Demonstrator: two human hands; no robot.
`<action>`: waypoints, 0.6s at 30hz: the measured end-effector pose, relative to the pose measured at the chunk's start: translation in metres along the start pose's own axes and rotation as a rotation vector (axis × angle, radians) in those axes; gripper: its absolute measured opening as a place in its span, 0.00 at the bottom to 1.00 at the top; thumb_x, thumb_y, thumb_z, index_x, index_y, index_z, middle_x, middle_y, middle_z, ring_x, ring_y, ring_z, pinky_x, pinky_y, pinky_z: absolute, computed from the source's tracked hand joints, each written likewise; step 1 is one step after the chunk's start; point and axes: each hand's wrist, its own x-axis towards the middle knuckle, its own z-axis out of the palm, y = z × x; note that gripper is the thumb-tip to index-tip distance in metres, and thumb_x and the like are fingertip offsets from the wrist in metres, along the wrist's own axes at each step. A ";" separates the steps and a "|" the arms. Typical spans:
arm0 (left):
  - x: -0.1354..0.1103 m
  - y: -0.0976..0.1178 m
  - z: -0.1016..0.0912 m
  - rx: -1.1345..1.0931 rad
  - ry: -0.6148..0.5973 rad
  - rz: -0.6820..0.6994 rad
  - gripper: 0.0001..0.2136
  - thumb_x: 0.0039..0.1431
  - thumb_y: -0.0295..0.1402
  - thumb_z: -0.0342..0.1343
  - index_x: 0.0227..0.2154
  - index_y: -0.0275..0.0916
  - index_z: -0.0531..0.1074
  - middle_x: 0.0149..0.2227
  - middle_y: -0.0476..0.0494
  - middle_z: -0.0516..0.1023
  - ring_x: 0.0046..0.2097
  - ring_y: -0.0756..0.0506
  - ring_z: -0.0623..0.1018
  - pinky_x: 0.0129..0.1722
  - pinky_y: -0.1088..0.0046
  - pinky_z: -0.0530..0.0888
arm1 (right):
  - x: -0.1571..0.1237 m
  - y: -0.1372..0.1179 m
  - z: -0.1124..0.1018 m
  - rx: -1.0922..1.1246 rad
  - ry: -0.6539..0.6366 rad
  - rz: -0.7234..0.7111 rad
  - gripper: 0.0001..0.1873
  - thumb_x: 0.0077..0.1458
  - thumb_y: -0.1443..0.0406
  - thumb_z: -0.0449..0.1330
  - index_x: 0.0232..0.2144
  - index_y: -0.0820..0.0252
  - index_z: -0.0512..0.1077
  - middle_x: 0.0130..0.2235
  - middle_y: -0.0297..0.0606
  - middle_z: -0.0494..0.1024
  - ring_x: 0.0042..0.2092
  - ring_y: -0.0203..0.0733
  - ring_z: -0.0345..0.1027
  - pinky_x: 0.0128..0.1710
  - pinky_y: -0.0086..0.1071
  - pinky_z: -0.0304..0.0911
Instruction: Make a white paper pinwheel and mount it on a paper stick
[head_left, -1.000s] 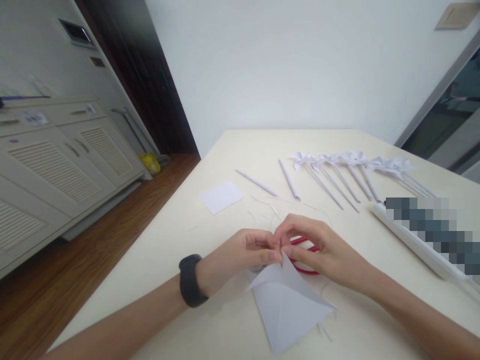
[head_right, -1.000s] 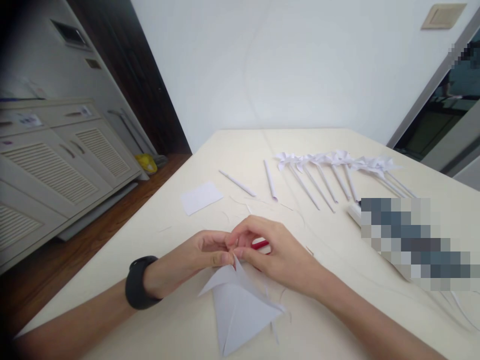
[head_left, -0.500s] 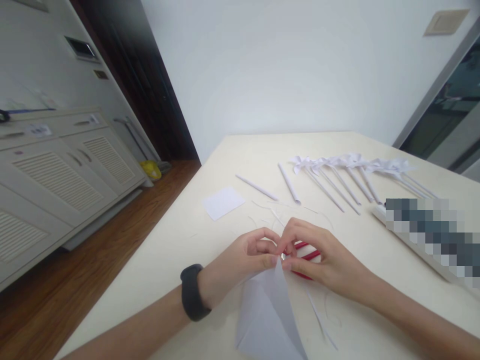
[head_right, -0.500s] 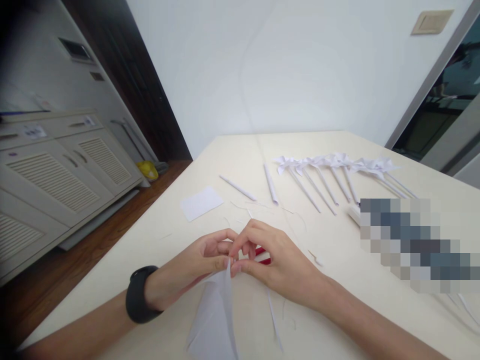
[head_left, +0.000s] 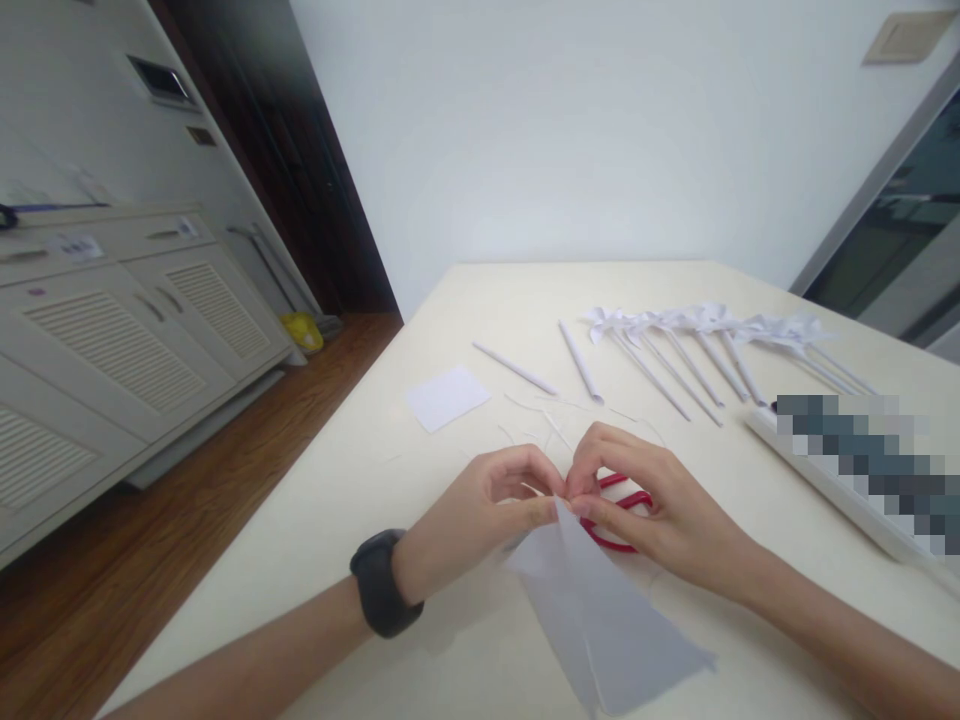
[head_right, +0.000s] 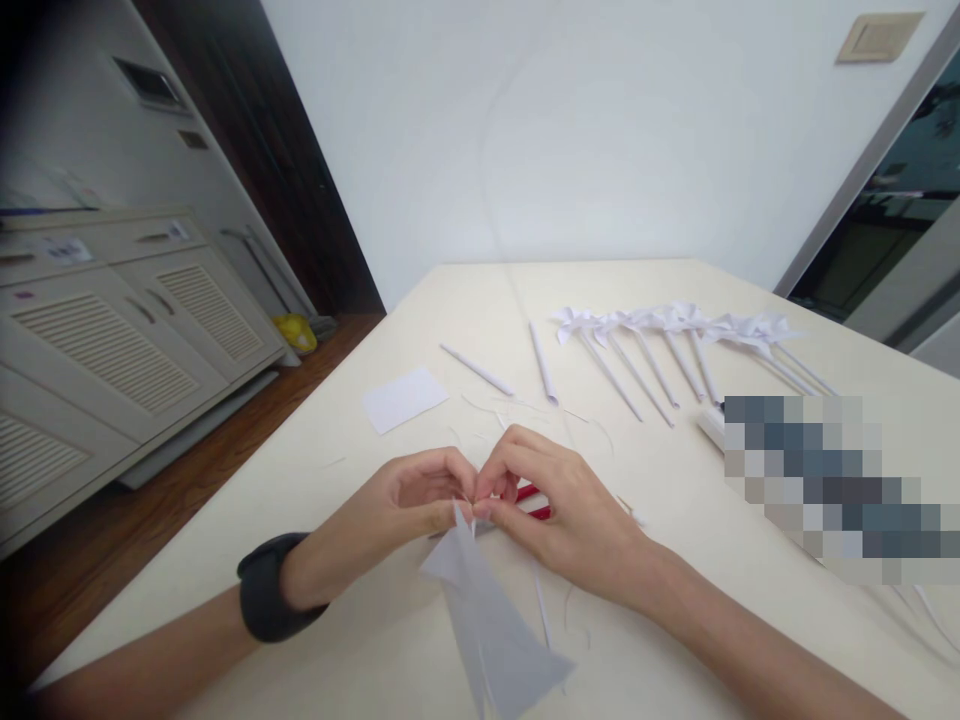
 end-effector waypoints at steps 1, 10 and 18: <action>0.000 0.001 0.000 0.027 0.013 0.017 0.04 0.53 0.31 0.55 0.30 0.36 0.67 0.34 0.45 0.72 0.38 0.48 0.71 0.39 0.71 0.66 | 0.000 -0.001 0.000 0.005 0.002 0.000 0.03 0.53 0.69 0.56 0.27 0.59 0.65 0.32 0.32 0.67 0.33 0.33 0.63 0.33 0.27 0.59; -0.002 0.007 0.002 -0.045 0.031 -0.025 0.05 0.52 0.31 0.57 0.27 0.34 0.68 0.29 0.48 0.71 0.32 0.51 0.70 0.32 0.75 0.65 | -0.001 -0.003 0.001 0.087 0.032 0.044 0.03 0.54 0.68 0.56 0.28 0.59 0.66 0.30 0.32 0.67 0.32 0.34 0.63 0.33 0.28 0.58; -0.002 0.008 -0.001 -0.107 0.016 -0.095 0.06 0.51 0.31 0.57 0.27 0.35 0.68 0.29 0.47 0.72 0.32 0.51 0.71 0.32 0.75 0.64 | -0.001 -0.003 0.002 0.159 0.044 0.090 0.04 0.54 0.67 0.55 0.28 0.58 0.67 0.30 0.32 0.67 0.33 0.34 0.63 0.34 0.29 0.59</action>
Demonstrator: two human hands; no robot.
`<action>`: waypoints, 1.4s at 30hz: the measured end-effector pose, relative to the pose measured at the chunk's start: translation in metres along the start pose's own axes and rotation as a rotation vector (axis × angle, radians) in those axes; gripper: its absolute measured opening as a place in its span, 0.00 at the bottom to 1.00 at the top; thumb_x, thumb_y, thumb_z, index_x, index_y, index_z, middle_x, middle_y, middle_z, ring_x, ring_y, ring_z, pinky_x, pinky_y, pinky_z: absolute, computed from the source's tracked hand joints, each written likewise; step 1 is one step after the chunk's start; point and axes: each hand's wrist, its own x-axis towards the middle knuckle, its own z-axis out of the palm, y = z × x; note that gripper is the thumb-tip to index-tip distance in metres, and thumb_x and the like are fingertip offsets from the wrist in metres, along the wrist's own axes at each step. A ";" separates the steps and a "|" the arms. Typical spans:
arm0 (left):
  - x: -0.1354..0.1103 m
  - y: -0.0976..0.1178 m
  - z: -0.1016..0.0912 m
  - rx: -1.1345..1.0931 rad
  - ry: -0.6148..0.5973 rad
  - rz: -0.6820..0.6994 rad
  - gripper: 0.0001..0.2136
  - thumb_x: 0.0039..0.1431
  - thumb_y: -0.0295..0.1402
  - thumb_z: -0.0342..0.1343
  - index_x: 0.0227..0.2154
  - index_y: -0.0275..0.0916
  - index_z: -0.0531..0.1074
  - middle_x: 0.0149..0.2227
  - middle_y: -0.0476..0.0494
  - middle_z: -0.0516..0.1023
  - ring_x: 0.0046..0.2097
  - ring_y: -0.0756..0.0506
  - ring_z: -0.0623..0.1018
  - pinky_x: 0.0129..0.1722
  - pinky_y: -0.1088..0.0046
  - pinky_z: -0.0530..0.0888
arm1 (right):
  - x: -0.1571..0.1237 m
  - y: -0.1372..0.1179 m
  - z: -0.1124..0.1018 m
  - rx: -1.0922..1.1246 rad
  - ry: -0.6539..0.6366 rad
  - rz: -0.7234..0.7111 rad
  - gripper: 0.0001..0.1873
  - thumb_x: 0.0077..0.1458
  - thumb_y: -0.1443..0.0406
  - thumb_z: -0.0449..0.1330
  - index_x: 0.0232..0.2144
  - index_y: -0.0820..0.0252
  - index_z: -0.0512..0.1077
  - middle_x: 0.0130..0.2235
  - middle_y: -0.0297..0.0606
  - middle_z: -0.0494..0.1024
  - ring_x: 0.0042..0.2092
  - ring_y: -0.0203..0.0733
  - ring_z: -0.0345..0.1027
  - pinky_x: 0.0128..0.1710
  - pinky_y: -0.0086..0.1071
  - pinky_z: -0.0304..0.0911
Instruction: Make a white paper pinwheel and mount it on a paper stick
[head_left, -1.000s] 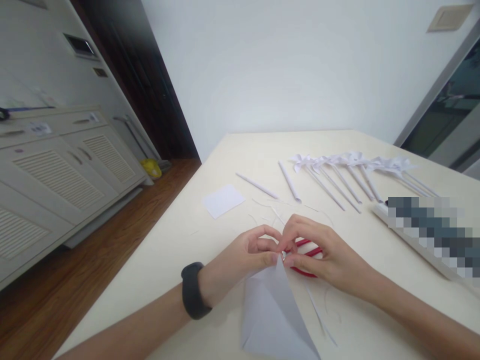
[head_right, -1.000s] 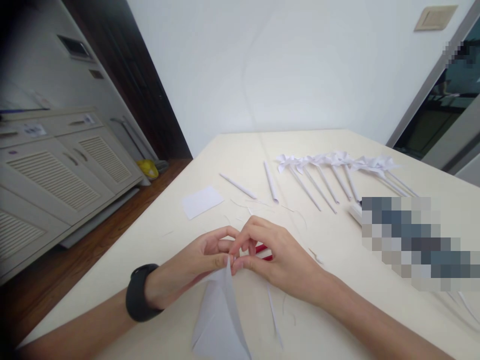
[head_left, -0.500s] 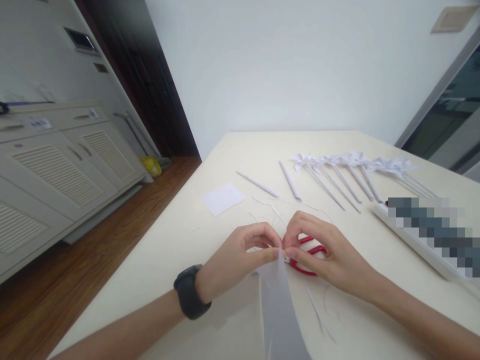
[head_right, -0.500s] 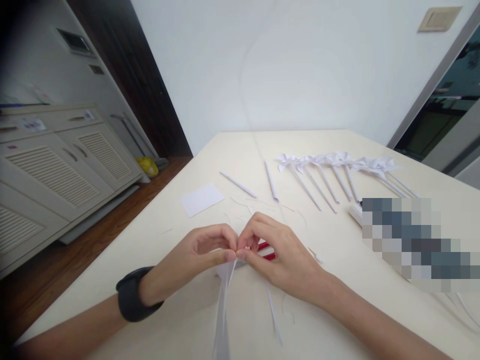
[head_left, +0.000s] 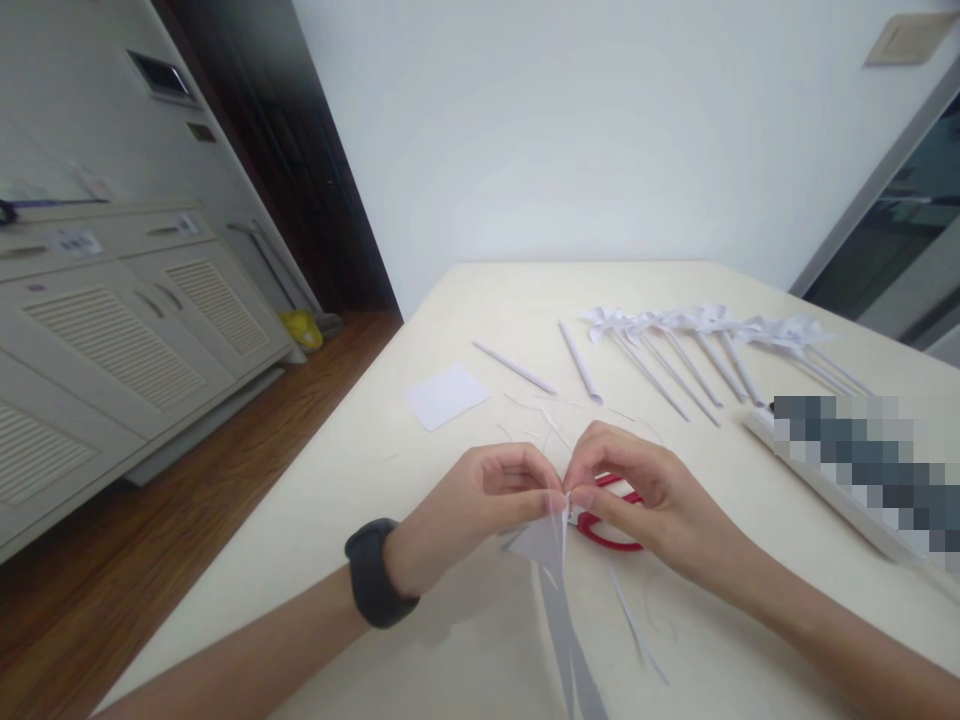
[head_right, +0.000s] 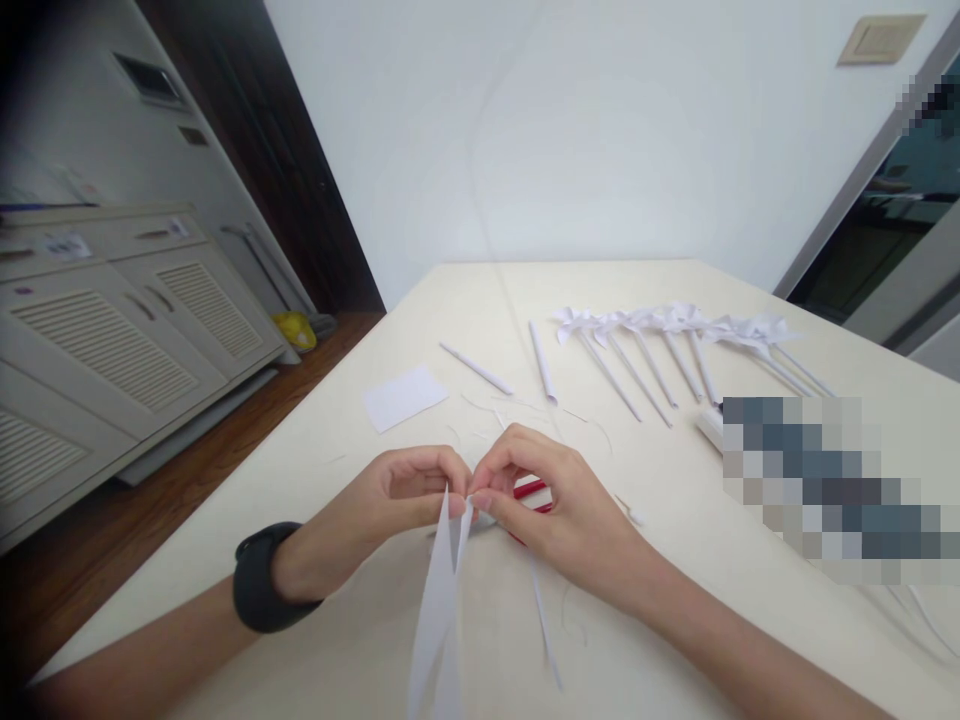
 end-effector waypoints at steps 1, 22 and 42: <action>0.000 0.000 0.000 -0.007 -0.006 -0.002 0.05 0.51 0.31 0.57 0.27 0.35 0.68 0.29 0.47 0.73 0.31 0.51 0.71 0.31 0.75 0.64 | 0.000 0.000 0.001 -0.006 0.006 -0.002 0.04 0.54 0.67 0.55 0.28 0.58 0.67 0.30 0.32 0.66 0.33 0.34 0.62 0.33 0.29 0.59; -0.002 0.001 0.003 0.112 0.090 0.237 0.03 0.51 0.30 0.57 0.27 0.35 0.70 0.28 0.49 0.71 0.32 0.51 0.71 0.35 0.75 0.67 | 0.001 0.001 0.005 0.143 0.033 0.037 0.04 0.54 0.65 0.56 0.27 0.58 0.67 0.29 0.32 0.66 0.32 0.34 0.62 0.33 0.29 0.59; -0.006 0.001 0.007 0.400 0.123 0.306 0.04 0.54 0.31 0.53 0.27 0.36 0.68 0.30 0.47 0.71 0.36 0.48 0.70 0.41 0.72 0.67 | 0.001 -0.002 0.003 0.279 -0.044 0.115 0.04 0.51 0.66 0.59 0.27 0.58 0.67 0.30 0.31 0.67 0.33 0.34 0.64 0.35 0.30 0.59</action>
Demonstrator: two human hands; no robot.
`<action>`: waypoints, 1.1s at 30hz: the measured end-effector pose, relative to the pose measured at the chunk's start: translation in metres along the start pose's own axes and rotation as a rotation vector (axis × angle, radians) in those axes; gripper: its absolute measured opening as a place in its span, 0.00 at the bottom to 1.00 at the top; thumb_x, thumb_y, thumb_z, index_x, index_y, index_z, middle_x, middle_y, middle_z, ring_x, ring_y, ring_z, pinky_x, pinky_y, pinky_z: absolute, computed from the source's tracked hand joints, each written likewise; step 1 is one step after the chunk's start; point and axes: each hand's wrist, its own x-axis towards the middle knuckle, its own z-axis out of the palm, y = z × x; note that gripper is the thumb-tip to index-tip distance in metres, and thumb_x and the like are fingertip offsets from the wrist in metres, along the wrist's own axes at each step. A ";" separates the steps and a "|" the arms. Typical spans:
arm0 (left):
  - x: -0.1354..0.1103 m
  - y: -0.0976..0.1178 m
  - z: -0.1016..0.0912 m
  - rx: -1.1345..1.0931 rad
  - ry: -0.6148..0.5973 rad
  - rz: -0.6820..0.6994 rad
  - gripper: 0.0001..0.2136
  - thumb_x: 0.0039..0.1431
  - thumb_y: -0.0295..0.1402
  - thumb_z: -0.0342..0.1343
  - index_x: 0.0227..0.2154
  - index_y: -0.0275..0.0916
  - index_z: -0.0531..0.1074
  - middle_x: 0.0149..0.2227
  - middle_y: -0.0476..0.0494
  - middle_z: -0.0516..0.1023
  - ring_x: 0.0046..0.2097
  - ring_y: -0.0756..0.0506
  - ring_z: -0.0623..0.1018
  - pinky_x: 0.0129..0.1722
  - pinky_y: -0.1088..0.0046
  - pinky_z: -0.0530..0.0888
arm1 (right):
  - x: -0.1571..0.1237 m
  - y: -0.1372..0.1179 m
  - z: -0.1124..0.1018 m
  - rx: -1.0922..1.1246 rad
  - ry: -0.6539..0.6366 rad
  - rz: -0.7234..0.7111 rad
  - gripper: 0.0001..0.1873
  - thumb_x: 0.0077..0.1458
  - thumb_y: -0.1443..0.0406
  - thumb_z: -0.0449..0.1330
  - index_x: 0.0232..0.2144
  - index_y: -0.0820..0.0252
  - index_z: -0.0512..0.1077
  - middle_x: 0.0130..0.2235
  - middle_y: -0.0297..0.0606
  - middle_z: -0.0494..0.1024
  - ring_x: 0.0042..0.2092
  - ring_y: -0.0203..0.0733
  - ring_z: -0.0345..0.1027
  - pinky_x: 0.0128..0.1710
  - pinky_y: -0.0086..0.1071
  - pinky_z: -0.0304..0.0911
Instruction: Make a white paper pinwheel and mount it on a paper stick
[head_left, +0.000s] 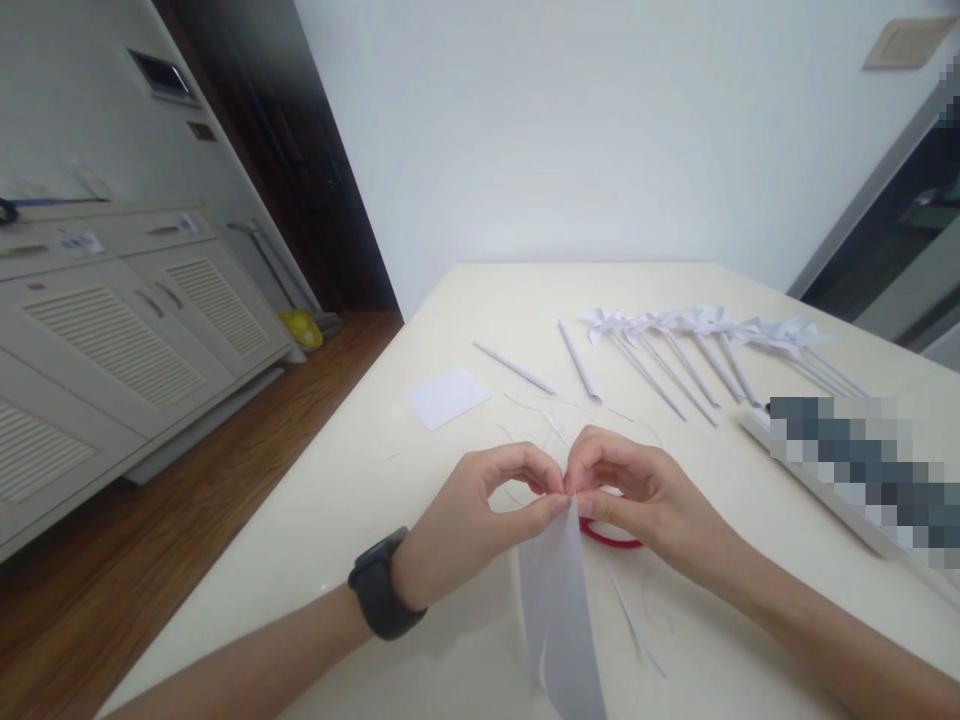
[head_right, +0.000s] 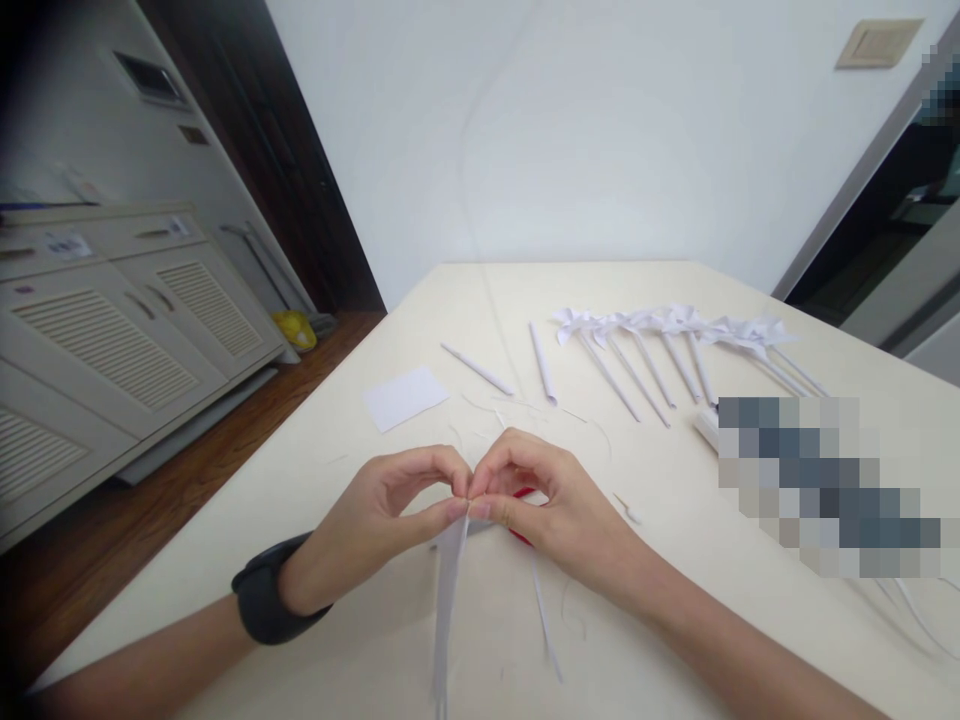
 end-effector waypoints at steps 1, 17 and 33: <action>0.000 0.000 0.000 0.008 0.002 0.001 0.04 0.54 0.31 0.53 0.27 0.36 0.68 0.30 0.47 0.71 0.36 0.48 0.70 0.41 0.72 0.67 | 0.000 0.000 0.000 0.011 -0.005 0.006 0.04 0.51 0.66 0.59 0.27 0.58 0.67 0.30 0.31 0.67 0.33 0.35 0.64 0.36 0.30 0.59; 0.000 0.017 0.001 0.070 -0.037 -0.086 0.06 0.53 0.33 0.55 0.29 0.35 0.69 0.32 0.44 0.74 0.38 0.46 0.73 0.41 0.68 0.69 | -0.005 0.002 0.006 -0.190 0.136 -0.079 0.05 0.51 0.71 0.57 0.26 0.58 0.67 0.30 0.29 0.67 0.30 0.30 0.62 0.27 0.25 0.56; 0.002 0.003 0.001 -0.250 -0.062 -0.131 0.05 0.49 0.27 0.59 0.26 0.35 0.68 0.29 0.48 0.73 0.35 0.49 0.73 0.39 0.71 0.68 | -0.007 0.002 0.005 -0.198 0.066 -0.174 0.03 0.55 0.68 0.54 0.29 0.58 0.66 0.32 0.31 0.65 0.33 0.32 0.62 0.29 0.27 0.59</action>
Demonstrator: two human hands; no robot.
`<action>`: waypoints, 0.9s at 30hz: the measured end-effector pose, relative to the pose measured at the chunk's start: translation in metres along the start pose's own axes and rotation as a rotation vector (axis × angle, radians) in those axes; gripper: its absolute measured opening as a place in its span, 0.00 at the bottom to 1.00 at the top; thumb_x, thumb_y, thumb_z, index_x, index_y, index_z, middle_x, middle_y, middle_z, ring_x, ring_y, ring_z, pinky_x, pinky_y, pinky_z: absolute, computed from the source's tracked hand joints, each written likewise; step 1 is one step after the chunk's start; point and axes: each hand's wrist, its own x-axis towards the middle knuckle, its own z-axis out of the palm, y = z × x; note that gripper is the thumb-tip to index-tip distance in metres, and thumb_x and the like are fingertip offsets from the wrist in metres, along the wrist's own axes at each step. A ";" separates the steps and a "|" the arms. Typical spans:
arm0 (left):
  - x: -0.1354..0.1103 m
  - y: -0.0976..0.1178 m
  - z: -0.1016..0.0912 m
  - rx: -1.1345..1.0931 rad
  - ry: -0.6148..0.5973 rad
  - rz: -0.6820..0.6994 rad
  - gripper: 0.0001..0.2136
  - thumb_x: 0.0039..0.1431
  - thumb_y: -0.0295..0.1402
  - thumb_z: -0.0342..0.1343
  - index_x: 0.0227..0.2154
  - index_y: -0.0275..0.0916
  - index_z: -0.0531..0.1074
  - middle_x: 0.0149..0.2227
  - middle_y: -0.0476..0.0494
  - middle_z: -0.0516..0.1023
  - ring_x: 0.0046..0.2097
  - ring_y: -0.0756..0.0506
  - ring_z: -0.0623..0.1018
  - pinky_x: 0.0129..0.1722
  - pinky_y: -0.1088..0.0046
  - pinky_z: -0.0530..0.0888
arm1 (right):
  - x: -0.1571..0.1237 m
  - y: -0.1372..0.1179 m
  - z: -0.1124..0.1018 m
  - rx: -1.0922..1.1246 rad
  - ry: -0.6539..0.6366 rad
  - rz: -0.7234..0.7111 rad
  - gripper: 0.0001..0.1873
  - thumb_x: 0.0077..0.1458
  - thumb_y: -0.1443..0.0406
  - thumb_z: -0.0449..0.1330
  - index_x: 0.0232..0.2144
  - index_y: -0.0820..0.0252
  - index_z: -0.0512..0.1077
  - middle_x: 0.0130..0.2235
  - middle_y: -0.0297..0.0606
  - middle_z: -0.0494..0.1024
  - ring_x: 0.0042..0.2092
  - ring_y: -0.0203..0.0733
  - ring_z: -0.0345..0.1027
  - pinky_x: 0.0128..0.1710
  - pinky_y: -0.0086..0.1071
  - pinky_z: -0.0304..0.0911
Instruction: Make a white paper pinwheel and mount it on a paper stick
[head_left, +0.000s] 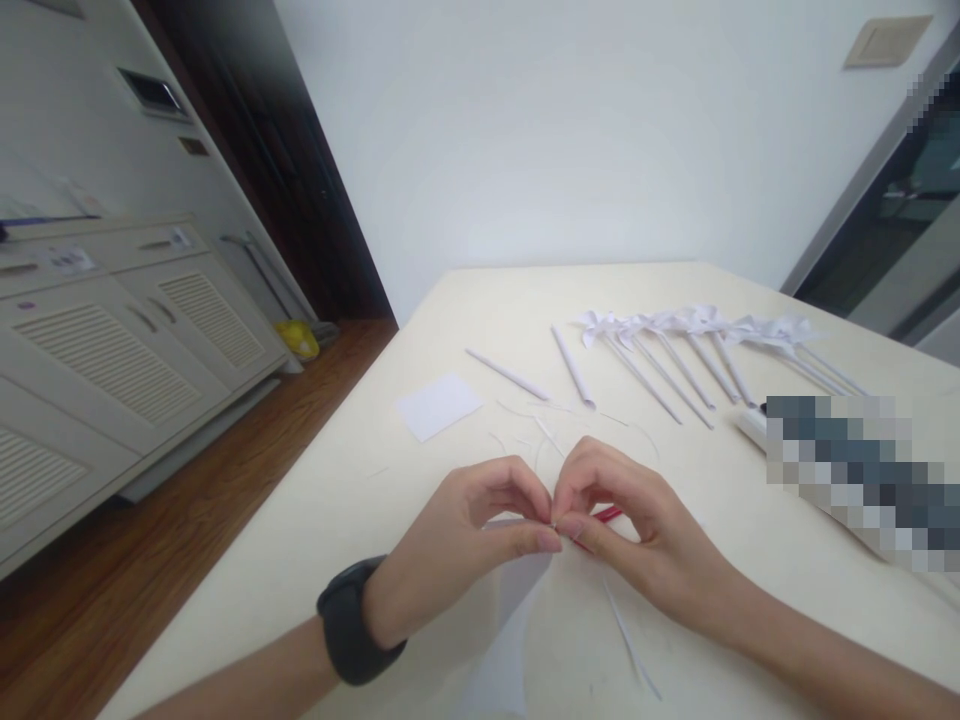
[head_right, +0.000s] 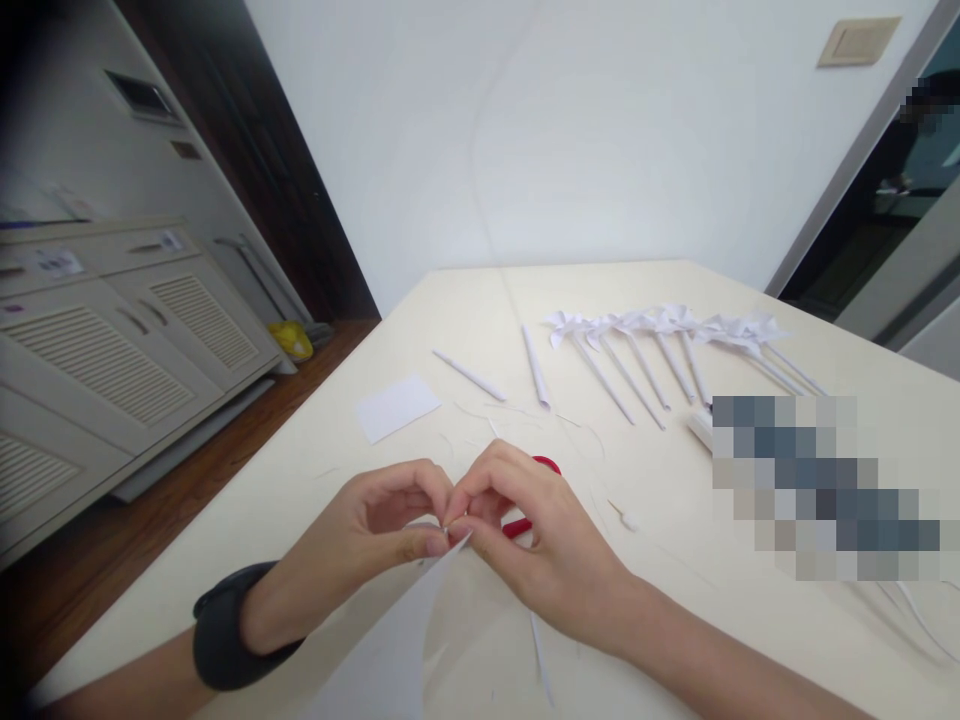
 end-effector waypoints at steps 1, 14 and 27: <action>0.000 0.000 0.000 -0.004 -0.001 0.002 0.05 0.49 0.27 0.59 0.26 0.35 0.68 0.29 0.47 0.73 0.35 0.49 0.73 0.39 0.71 0.68 | 0.000 0.000 0.000 -0.017 0.003 -0.017 0.03 0.55 0.69 0.54 0.29 0.58 0.65 0.32 0.31 0.65 0.33 0.32 0.62 0.30 0.27 0.59; -0.006 0.001 0.001 0.309 0.122 0.158 0.06 0.53 0.34 0.55 0.29 0.35 0.71 0.32 0.46 0.75 0.36 0.48 0.73 0.40 0.71 0.68 | -0.005 0.006 0.008 -0.161 0.103 -0.093 0.08 0.51 0.75 0.53 0.30 0.57 0.64 0.33 0.33 0.64 0.33 0.35 0.62 0.30 0.31 0.61; -0.007 0.003 0.000 0.307 0.127 0.155 0.07 0.54 0.33 0.54 0.28 0.34 0.71 0.31 0.45 0.74 0.36 0.48 0.73 0.39 0.71 0.68 | -0.003 0.004 0.008 -0.100 0.088 0.021 0.03 0.56 0.67 0.53 0.29 0.56 0.63 0.33 0.33 0.63 0.31 0.34 0.62 0.29 0.29 0.63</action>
